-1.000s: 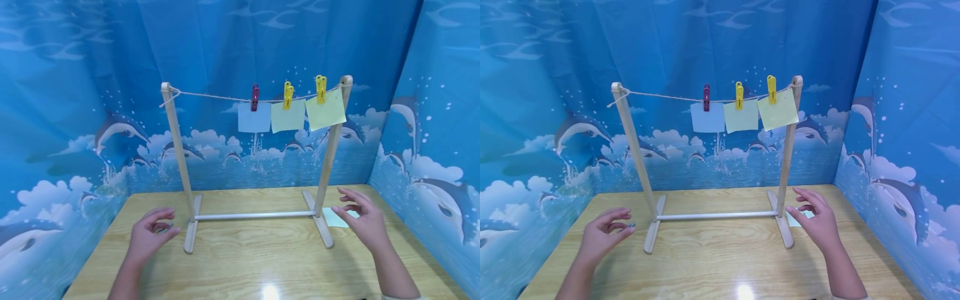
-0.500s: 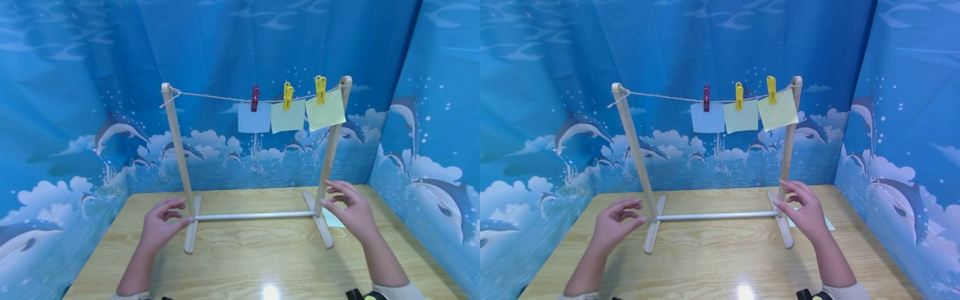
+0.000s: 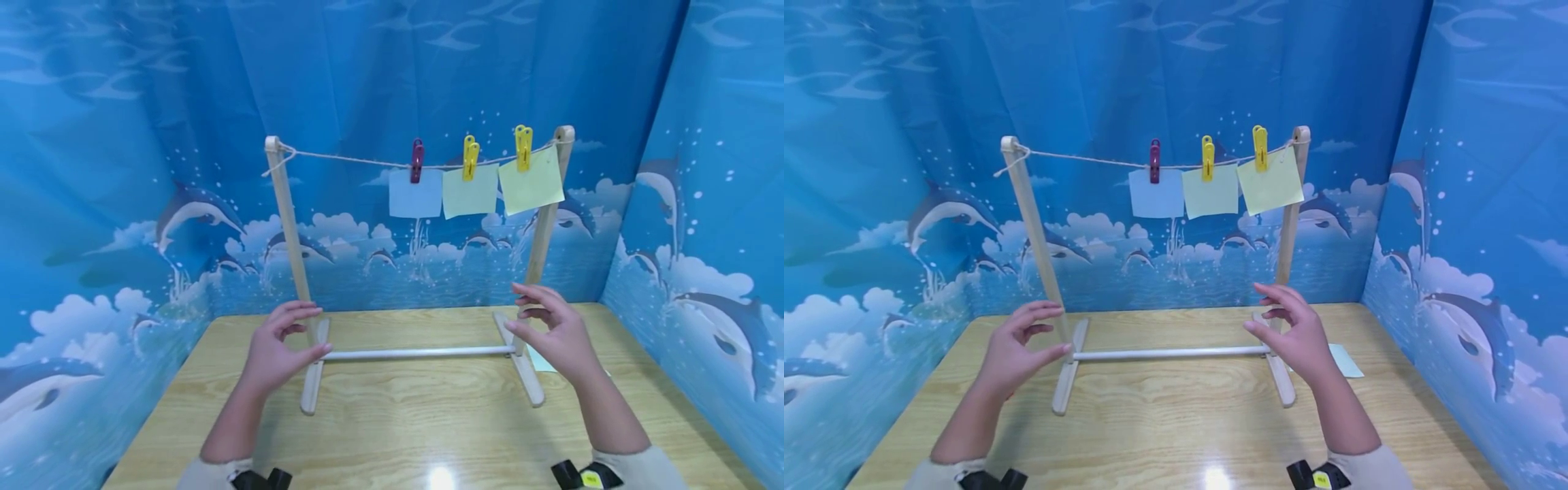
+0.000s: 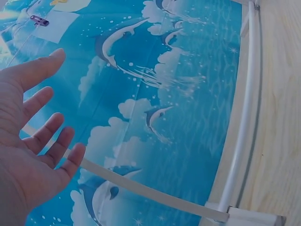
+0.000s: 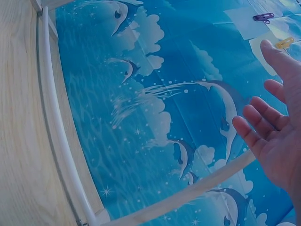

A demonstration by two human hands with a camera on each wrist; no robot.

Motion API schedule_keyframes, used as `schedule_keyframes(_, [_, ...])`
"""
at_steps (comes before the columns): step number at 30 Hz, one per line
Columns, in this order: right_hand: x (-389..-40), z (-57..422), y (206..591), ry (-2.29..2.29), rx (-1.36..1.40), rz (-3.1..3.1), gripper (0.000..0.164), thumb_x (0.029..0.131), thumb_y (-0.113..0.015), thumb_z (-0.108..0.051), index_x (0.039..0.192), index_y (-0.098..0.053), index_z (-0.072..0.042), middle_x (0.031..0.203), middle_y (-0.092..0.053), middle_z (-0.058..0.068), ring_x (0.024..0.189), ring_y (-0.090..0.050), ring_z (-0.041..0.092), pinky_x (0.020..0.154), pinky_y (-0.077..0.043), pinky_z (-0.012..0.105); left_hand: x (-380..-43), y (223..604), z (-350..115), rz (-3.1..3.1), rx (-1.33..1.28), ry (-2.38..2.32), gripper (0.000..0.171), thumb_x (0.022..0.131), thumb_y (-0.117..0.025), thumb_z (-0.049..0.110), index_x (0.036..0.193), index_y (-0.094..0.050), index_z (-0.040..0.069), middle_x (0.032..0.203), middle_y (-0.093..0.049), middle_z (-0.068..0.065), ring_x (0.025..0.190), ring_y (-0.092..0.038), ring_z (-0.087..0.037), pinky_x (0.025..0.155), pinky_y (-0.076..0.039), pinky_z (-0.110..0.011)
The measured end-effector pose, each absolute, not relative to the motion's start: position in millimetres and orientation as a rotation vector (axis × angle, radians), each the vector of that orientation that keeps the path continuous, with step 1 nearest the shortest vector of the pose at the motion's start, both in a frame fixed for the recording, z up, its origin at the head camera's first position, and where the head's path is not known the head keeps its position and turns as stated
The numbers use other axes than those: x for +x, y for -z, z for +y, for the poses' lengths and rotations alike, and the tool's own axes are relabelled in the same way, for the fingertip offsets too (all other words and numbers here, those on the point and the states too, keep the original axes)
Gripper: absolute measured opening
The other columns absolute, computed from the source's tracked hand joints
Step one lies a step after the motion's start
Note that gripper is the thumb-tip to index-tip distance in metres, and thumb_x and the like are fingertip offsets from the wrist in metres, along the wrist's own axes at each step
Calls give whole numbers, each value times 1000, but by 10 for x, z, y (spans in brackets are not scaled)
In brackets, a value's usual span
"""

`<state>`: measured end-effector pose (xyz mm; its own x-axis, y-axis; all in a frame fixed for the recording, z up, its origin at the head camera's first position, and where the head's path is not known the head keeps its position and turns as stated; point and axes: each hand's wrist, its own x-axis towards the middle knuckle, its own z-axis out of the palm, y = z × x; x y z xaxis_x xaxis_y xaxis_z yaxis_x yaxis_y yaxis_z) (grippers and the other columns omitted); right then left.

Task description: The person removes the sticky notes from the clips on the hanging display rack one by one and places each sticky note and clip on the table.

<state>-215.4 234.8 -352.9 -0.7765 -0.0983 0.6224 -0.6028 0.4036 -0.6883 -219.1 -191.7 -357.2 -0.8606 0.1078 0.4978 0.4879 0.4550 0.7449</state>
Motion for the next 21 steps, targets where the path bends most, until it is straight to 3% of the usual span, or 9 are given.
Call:
schedule_keyframes(5, [-2184, 2294, 3499, -1357, 632, -2200, 55, 85, -72, 4, 137, -55, -5, 131, -52, 9, 110, -55, 14, 91, -49, 15, -2206, 3507, -1897, -2342, -548, 1342, 57, 73, -88, 20, 124, -65, 11, 134, -51, -8, 125, -46, -25, 99, -47, -48])
schedule_keyframes(9, [-2211, 2262, 3483, -1365, 656, -2221, 56, 85, -72, 4, 138, -53, -4, 132, -51, 9, 112, -54, 17, 92, -49, 17, -2231, 3467, -1871, -2356, -574, 1341, 64, 73, -88, 19, 130, -61, 13, 139, -47, -9, 129, -42, -27, 101, -45, -50])
schedule_keyframes(21, [-2293, 2134, 3407, -1313, 707, -2314, 61, 87, -75, -7, 142, -49, -12, 137, -50, 10, 113, -52, 8, 94, -47, 17, -2282, 3327, -1764, -2328, -681, 1323, 70, 73, -88, 18, 135, -57, 16, 141, -45, -8, 129, -41, -26, 100, -45, -52])
